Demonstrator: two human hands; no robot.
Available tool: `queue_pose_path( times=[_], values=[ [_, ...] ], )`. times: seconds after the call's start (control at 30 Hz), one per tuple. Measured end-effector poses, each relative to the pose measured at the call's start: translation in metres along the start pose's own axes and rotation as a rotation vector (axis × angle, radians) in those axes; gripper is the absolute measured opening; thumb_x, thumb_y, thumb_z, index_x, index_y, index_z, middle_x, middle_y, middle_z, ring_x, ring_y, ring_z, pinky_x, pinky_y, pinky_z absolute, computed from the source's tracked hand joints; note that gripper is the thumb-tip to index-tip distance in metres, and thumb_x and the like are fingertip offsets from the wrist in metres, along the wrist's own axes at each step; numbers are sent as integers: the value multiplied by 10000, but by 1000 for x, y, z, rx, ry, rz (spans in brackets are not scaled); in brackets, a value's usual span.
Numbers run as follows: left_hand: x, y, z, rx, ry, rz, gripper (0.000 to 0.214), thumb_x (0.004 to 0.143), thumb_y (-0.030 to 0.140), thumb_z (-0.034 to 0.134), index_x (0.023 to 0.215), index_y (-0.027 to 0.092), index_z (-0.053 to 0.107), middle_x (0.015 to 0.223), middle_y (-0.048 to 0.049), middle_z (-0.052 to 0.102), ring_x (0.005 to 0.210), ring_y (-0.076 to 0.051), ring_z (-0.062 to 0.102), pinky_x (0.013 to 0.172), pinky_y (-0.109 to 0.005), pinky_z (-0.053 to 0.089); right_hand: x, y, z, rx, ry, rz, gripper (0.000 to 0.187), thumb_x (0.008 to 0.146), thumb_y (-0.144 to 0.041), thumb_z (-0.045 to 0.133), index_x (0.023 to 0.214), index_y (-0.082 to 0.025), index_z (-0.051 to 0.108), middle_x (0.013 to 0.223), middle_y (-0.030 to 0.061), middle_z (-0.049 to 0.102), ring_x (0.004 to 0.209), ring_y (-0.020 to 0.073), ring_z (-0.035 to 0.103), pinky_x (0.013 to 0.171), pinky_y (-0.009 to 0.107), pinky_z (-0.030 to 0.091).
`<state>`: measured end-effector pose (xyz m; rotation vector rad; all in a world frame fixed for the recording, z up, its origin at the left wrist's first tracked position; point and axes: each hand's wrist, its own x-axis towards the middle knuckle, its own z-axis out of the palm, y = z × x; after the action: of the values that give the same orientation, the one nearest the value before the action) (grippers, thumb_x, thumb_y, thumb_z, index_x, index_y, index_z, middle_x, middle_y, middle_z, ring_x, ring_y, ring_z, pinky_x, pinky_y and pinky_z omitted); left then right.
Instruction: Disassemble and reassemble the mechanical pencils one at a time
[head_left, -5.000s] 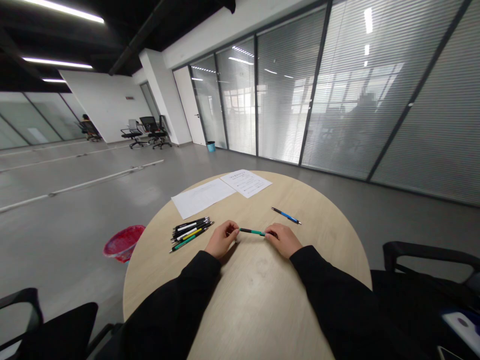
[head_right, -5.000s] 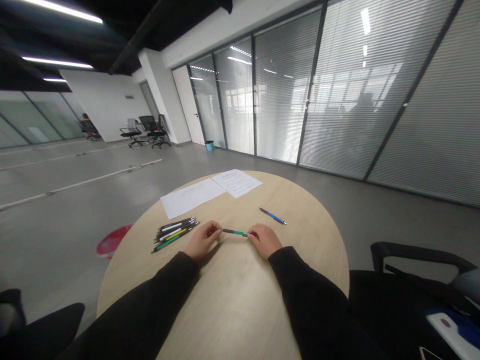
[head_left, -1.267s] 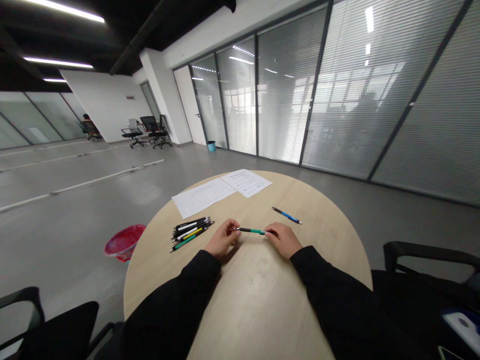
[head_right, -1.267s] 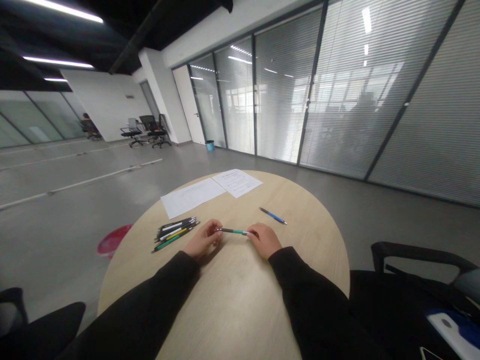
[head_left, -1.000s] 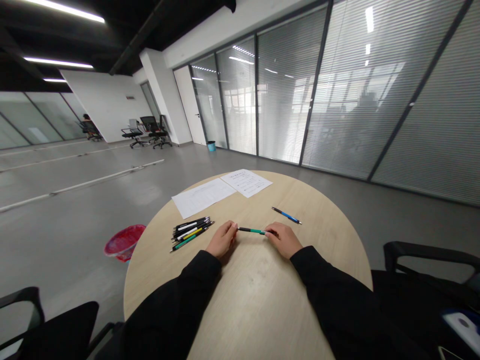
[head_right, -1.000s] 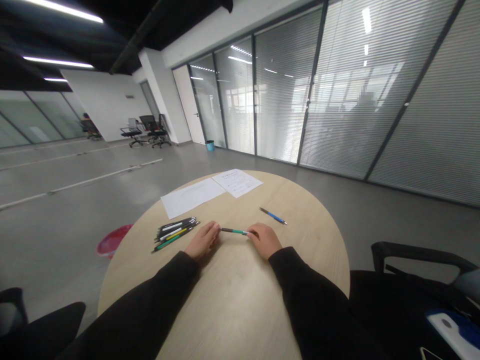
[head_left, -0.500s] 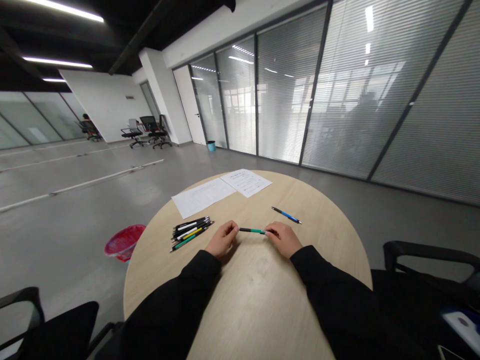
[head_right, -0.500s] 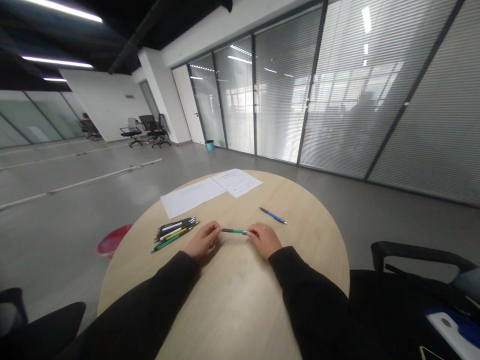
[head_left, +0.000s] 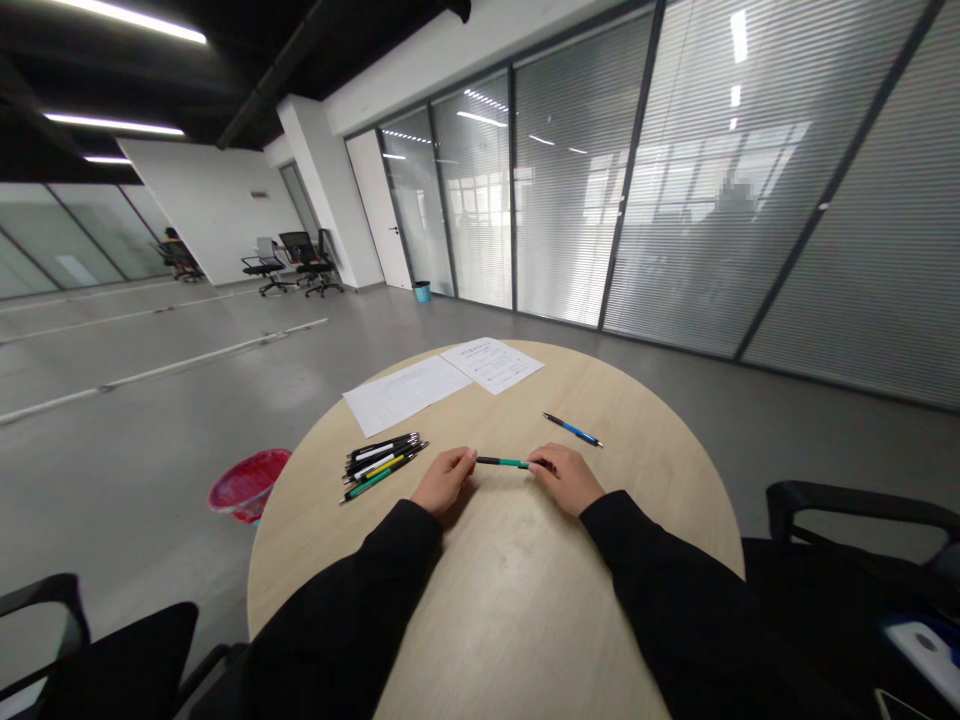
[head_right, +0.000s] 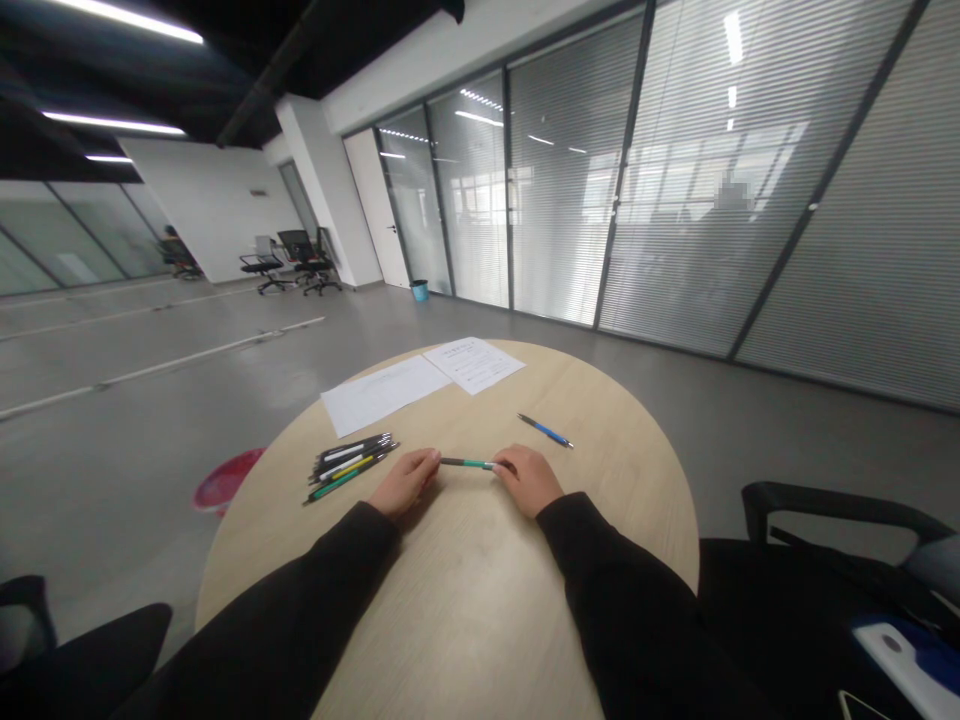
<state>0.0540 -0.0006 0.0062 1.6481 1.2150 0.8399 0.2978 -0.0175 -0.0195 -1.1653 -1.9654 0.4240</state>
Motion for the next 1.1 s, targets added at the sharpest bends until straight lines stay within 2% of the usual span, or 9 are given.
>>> queue_pose_path(
  times=[0.13,0.33,0.5,0.67,0.87,1.1],
  values=[
    [0,-4,1,-97,-23,13,388,813,563,543,712,198,458,496,87,389,412,-72,319,425,-207,242,0,0,-1,8,-3,3,106,894,-197,599,859,-191,700,796,38,654,745,173,578,686,285,424],
    [1,-5,2,-126,-22,35,319,787,489,604,807,201,469,543,82,445,463,-85,403,440,-189,295,-1,0,0,8,-1,-5,102,893,-194,599,859,-189,696,799,35,651,742,171,572,684,281,418],
    [1,-2,1,-18,45,6,437,856,596,463,693,191,476,509,61,429,432,-91,384,425,-212,279,0,0,0,9,2,-5,98,892,-191,604,851,-188,692,800,36,651,750,171,575,692,279,418],
    [2,-4,1,42,44,0,520,864,644,411,596,199,424,467,54,411,405,-90,356,427,-231,264,0,0,0,3,-6,-5,99,892,-192,605,852,-183,696,798,39,657,746,170,577,694,279,416],
    [4,-11,0,62,39,19,546,870,647,396,556,201,403,460,44,416,415,-93,359,436,-236,267,0,1,0,6,-3,-12,91,888,-188,612,858,-184,698,812,41,660,758,173,581,699,279,415],
    [2,-7,1,-11,15,35,468,855,590,480,608,198,410,465,65,411,407,-77,350,429,-212,266,-1,1,1,7,8,-10,90,888,-184,613,861,-186,698,808,38,661,761,173,580,702,279,416]
  ],
)
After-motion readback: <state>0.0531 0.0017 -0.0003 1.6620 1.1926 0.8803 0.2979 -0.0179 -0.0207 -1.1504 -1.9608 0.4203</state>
